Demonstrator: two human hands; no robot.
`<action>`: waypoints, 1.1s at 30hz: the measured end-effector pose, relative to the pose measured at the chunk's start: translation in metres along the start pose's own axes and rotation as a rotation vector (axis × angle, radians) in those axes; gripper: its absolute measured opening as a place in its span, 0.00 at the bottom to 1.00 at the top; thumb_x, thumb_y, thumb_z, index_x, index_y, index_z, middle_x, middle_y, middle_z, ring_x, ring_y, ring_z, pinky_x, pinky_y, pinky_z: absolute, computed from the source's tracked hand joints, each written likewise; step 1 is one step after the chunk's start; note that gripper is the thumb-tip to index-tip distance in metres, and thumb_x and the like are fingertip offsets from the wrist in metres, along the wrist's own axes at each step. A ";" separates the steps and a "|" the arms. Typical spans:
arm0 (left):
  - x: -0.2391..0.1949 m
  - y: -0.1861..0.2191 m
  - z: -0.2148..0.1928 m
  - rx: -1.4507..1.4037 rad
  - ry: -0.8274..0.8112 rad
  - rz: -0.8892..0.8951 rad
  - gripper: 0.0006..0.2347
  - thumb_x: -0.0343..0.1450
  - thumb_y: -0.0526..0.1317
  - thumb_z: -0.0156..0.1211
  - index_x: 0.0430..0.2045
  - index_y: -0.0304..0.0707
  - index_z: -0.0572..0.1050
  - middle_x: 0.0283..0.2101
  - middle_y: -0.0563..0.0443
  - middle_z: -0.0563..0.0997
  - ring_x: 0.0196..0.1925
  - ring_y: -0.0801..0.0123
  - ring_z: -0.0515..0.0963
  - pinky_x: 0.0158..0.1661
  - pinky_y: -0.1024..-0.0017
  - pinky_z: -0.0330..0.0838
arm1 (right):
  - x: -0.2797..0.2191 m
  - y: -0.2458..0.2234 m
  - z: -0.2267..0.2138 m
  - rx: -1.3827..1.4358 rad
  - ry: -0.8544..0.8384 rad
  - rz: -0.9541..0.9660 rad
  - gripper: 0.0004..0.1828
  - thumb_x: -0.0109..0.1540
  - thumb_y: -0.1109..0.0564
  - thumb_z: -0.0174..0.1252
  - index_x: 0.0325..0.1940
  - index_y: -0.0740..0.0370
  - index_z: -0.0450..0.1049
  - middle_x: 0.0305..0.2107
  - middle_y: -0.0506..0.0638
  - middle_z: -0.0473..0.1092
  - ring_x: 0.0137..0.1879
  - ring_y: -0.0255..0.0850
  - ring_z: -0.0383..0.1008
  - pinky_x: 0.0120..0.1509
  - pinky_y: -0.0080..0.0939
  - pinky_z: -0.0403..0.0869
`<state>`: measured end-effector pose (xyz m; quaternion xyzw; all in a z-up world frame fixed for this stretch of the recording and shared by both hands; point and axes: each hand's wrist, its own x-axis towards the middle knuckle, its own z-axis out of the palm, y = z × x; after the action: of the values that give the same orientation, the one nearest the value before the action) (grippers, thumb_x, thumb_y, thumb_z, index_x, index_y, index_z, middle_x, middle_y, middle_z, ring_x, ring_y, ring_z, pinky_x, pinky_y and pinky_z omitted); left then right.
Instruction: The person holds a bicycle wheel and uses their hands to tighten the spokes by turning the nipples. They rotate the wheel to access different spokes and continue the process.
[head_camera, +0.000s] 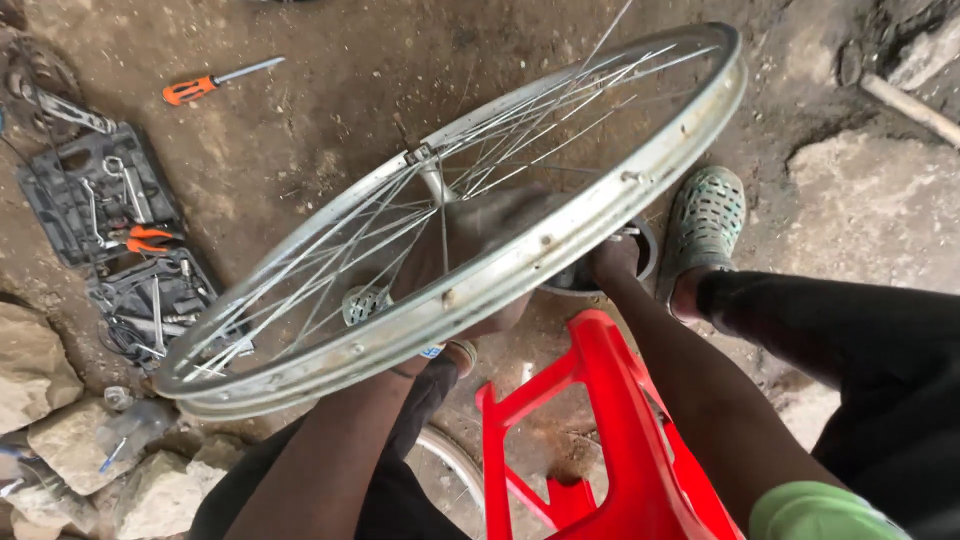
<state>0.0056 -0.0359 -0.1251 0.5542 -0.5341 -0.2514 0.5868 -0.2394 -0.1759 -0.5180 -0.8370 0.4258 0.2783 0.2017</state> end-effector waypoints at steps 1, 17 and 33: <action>0.001 0.004 -0.001 -0.006 -0.006 -0.021 0.12 0.79 0.33 0.47 0.55 0.36 0.73 0.36 0.45 0.80 0.43 0.63 0.80 0.48 0.62 0.80 | -0.008 0.005 0.019 0.001 -0.011 0.003 0.13 0.62 0.52 0.54 0.34 0.61 0.81 0.25 0.63 0.76 0.39 0.63 0.82 0.39 0.58 0.81; 0.053 0.077 -0.049 0.003 -0.054 -0.144 0.11 0.70 0.33 0.58 0.44 0.25 0.74 0.24 0.39 0.79 0.24 0.55 0.83 0.28 0.61 0.78 | -0.037 -0.003 0.031 0.021 -0.232 -0.144 0.36 0.71 0.60 0.32 0.81 0.74 0.32 0.78 0.66 0.37 0.80 0.68 0.32 0.83 0.59 0.42; 0.051 0.069 -0.041 -0.045 0.014 -0.169 0.07 0.68 0.31 0.56 0.37 0.28 0.75 0.19 0.43 0.77 0.19 0.67 0.78 0.25 0.68 0.77 | -0.023 -0.016 -0.001 -0.461 -0.033 -0.327 0.10 0.58 0.46 0.53 0.31 0.48 0.78 0.19 0.47 0.71 0.27 0.48 0.72 0.28 0.48 0.65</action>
<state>0.0377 -0.0478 -0.0361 0.5856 -0.4757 -0.3081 0.5795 -0.2367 -0.1535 -0.5005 -0.9137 0.2073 0.3452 0.0550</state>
